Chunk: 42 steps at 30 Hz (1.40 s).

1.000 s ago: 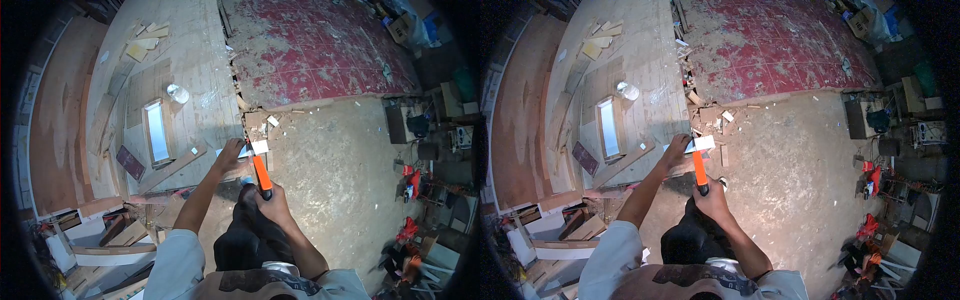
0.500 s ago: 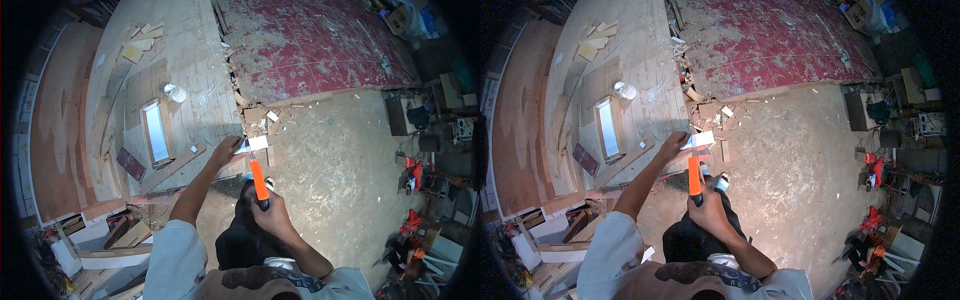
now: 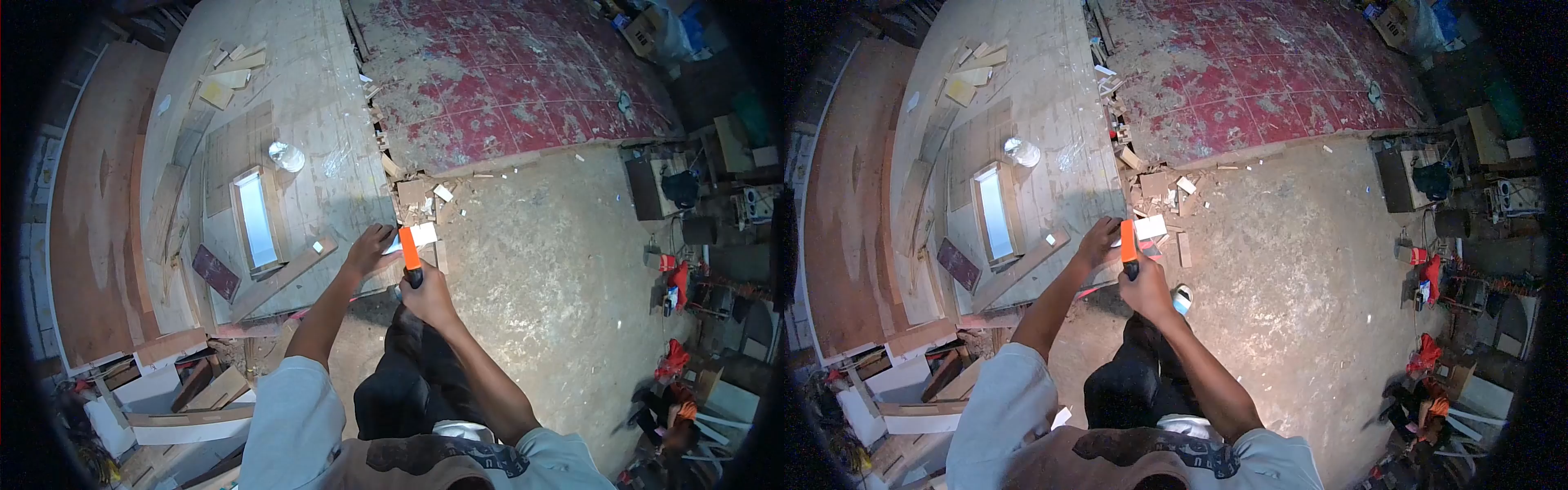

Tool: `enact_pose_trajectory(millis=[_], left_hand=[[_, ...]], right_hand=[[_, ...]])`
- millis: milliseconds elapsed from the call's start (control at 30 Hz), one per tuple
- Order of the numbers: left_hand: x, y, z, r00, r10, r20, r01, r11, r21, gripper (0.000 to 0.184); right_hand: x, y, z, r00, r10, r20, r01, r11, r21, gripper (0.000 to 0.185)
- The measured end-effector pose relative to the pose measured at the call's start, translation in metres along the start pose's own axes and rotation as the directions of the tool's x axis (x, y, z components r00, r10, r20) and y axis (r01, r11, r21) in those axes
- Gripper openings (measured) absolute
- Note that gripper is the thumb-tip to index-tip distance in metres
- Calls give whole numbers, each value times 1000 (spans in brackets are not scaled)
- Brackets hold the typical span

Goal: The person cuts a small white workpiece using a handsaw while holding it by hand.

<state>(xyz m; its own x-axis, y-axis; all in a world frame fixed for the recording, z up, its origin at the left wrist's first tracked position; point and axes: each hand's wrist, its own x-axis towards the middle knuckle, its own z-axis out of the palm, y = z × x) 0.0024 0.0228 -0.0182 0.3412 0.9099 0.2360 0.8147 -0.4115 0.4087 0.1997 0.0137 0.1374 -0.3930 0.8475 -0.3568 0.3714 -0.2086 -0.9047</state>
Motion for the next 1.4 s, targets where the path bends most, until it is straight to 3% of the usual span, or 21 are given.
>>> enact_pose_trajectory(millis=[100,133,233,267,367,400,533,600,733,833,867,967,1000,1033,1100,1200,1300,1333,1367,1400], left_hand=[[-3,-1,2,1000,-3,19,3,999,-36,54],[-1,0,1,1000,-5,6,5,1000,-23,54],[-2,4,-2,1000,-20,9,20,1000,-13,54],[0,4,-4,999,-24,23,24,1000,-12,54],[0,3,-3,999,6,-37,-8,999,-54,54],[0,1,-1,999,-24,31,25,999,-43,53],[-6,4,3,999,-32,-17,31,999,-22,51],[-1,0,3,999,-34,0,34,998,-58,52],[0,3,-2,1000,4,-12,-3,999,36,53],[2,5,-2,999,1,-36,1,999,40,52],[0,6,-3,999,2,-34,-1,999,39,52],[0,6,-5,1000,-17,21,17,1000,21,51],[2,3,-3,1000,-4,3,4,1000,22,51],[1,3,-2,1000,5,-9,-4,1000,14,51],[2,5,-1,1000,-22,-15,22,1000,4,51],[1,9,-8,999,-34,-5,34,999,2,52],[3,3,-5,1000,2,-3,-2,1000,19,52],[3,4,-5,1000,20,-7,-20,999,24,52],[4,4,-5,1000,18,-6,-18,1000,24,52],[6,7,-8,1000,6,-22,-5,1000,28,52]], right_hand=[[-33,-27,-11,1000,-18,-6,18,1000,-2,23],[-42,-26,-11,995,-83,-51,85,996,31,7],[-7,-2,-1,997,-49,-65,46,998,-46,8],[14,2,5,995,-71,-68,74,996,47,8],[3,-16,1,999,-22,-47,22,1000,11,9],[-15,-14,-1,991,-107,-83,108,994,3,8],[-22,7,1,997,-52,-59,54,998,33,7],[13,6,3,998,57,-4,-56,998,7,8],[-45,-18,-11,990,-129,-55,129,992,-4,12],[-39,-3,-11,999,-43,-24,44,999,31,19],[-19,5,-4,998,-35,-58,36,999,24,11],[-7,2,0,999,-36,-40,37,999,20,10],[-23,-3,-4,1000,6,-21,-6,1000,-17,22],[-41,-14,-12,995,-98,-5,98,995,33,23],[-63,-15,-18,991,-135,-3,135,990,38,21],[-24,7,-4,1000,-10,15,10,1000,-11,20],[-10,3,1,997,-42,-67,41,999,-14,12],[-26,3,0,999,27,-36,-23,995,102,12],[-51,1,-5,986,-133,-102,133,991,-9,10],[-66,-2,-9,991,-108,-78,110,994,17,9]])
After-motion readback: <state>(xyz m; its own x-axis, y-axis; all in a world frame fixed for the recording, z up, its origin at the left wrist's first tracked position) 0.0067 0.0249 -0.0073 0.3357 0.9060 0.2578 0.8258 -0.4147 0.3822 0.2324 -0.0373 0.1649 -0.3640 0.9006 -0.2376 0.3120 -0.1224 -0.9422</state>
